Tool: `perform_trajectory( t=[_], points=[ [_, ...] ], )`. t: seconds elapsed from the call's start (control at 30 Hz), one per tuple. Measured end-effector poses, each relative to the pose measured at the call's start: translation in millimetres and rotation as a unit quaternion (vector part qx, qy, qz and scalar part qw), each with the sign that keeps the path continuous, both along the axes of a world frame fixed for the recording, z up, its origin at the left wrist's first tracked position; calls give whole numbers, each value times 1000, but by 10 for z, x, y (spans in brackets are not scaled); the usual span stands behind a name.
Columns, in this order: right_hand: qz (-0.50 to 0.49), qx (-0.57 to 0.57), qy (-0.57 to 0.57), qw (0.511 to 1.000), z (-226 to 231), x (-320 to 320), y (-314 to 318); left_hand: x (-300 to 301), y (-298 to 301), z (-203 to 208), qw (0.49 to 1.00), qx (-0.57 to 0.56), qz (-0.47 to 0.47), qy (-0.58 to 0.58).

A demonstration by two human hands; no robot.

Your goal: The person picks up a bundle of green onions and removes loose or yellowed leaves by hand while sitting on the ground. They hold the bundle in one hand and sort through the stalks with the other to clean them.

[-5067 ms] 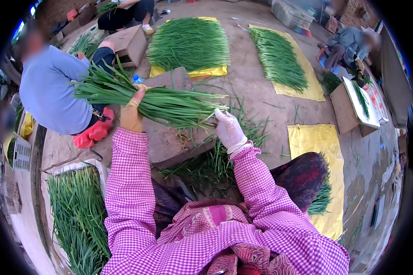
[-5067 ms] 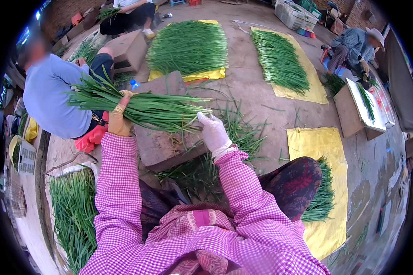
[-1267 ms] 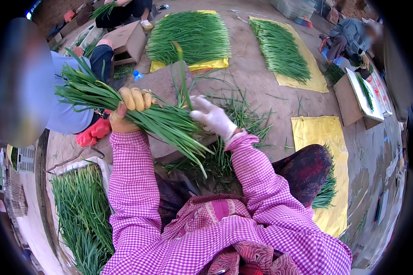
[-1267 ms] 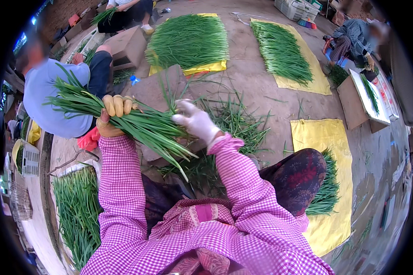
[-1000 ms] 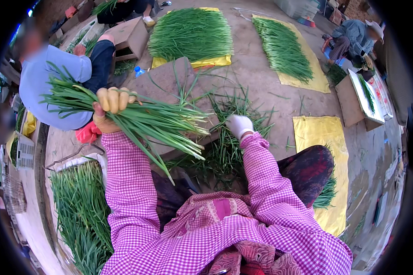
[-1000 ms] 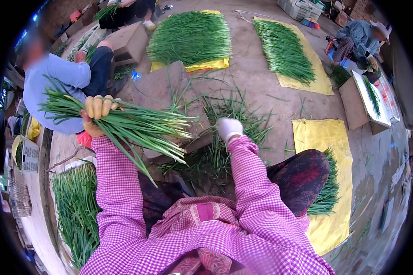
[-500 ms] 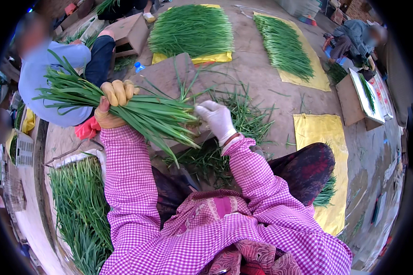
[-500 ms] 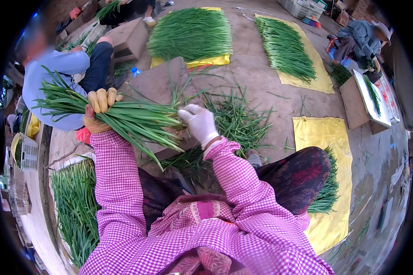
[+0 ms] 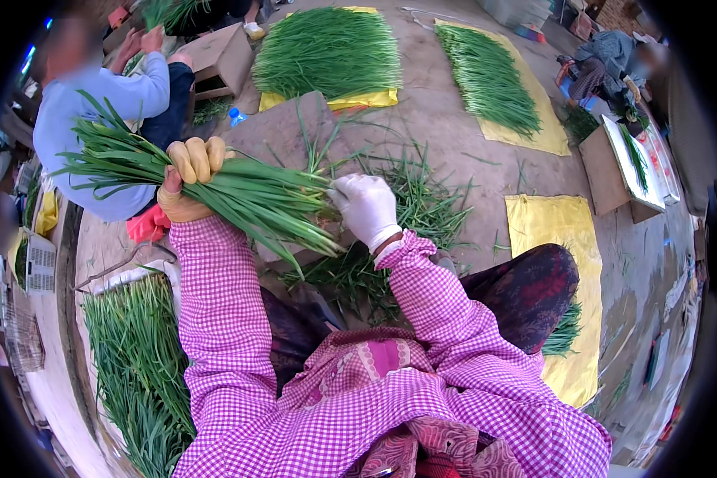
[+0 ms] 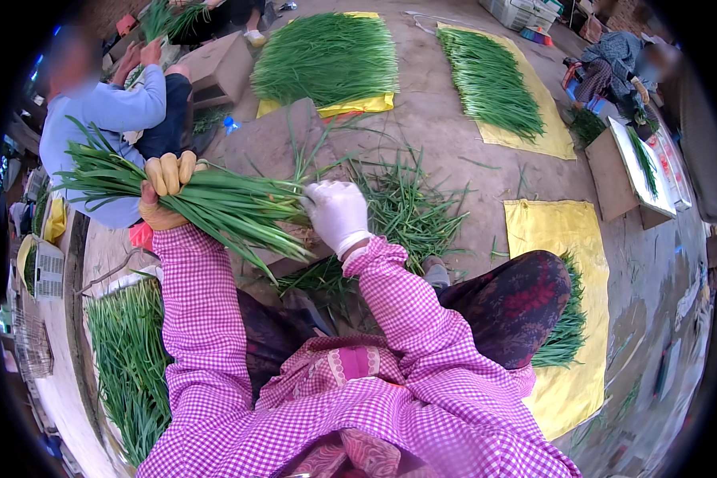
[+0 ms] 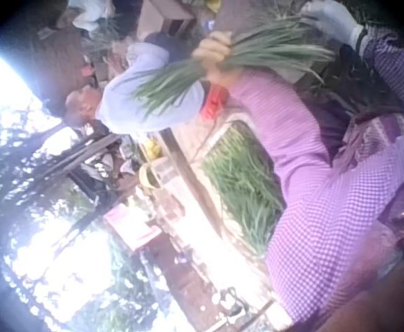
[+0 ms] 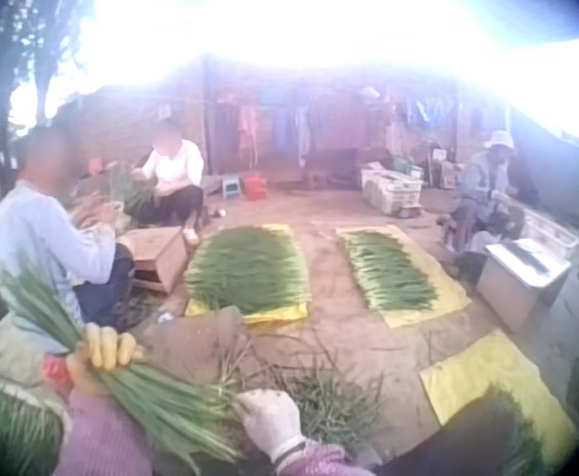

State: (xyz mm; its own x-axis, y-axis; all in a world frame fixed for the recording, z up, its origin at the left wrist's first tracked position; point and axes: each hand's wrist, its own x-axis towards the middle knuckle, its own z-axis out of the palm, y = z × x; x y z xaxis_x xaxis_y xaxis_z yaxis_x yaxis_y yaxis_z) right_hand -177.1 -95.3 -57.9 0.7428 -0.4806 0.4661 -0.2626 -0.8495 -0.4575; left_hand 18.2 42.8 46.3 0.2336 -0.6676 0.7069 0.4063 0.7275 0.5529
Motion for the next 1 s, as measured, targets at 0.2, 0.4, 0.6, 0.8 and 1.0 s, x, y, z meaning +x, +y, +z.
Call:
perform_trajectory(
  t=[0.2,0.4,0.6,0.8,1.0],
  points=[
    [-156,140,163,964,-556,-396,-520,-4,-43,-159,994,54,67,-63],
    [-17,267,23,963,-163,-465,-578,19,33,43,998,19,-22,-54],
    [79,64,-103,989,158,7,5,4,-86,16,995,-6,-76,-59],
    [-134,143,180,964,-635,-521,-736,-20,10,48,996,-30,-79,-11],
    [170,507,-26,844,-101,-365,-526,-63,19,121,992,-31,-122,-22]
  ],
)
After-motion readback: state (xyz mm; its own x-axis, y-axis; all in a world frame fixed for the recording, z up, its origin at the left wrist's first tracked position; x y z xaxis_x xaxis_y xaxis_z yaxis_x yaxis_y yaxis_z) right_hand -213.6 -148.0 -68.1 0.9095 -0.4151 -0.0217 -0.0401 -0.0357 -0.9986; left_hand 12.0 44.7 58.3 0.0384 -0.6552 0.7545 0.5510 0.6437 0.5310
